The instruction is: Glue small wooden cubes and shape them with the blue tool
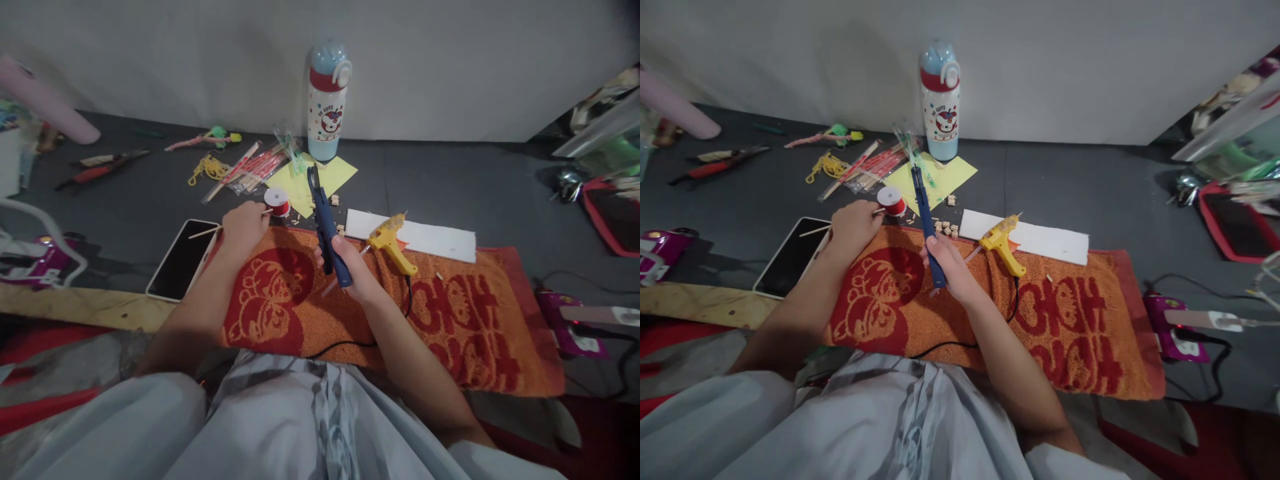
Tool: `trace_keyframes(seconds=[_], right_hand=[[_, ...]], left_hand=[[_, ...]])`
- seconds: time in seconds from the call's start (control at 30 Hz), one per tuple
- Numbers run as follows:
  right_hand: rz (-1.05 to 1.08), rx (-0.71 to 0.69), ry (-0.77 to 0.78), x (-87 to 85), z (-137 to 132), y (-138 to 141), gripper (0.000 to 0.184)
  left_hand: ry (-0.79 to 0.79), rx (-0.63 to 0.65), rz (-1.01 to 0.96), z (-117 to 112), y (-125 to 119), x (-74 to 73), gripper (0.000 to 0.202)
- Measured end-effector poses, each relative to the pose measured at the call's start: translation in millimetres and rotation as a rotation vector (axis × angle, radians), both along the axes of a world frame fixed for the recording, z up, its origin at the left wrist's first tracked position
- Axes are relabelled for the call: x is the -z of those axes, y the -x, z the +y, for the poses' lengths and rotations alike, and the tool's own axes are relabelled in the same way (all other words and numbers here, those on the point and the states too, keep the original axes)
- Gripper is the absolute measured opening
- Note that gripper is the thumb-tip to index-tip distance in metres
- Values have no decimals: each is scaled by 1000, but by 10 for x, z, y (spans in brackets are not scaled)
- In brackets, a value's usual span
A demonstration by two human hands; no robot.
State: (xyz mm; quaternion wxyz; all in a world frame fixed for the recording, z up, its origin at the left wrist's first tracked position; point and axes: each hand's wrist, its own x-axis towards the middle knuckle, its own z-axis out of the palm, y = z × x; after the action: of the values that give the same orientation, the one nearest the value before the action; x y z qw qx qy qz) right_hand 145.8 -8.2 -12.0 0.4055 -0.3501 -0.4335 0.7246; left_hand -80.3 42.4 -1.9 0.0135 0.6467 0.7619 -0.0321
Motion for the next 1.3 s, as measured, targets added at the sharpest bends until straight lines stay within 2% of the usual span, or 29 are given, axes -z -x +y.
trace_keyframes(seconds=[0.5,0.73,0.93,1.17,1.3], right_hand=[[-48,-22,-14,-68,6,5,49],[-38,-6,17,-48,11,13,50],[-34,-2,17,-35,21,20,48],[-47,-3,1,-45,8,9,47],[-54,-14,2,-45,8,8,49]], left_hand=[[1,-21,-27,25,-9,4,35],[10,-31,-14,-44,-95,-76,39],[-23,44,-34,-122,-218,-116,40],[-22,-36,17,-96,-59,-84,39],[-24,-32,21,-92,0,-88,39]])
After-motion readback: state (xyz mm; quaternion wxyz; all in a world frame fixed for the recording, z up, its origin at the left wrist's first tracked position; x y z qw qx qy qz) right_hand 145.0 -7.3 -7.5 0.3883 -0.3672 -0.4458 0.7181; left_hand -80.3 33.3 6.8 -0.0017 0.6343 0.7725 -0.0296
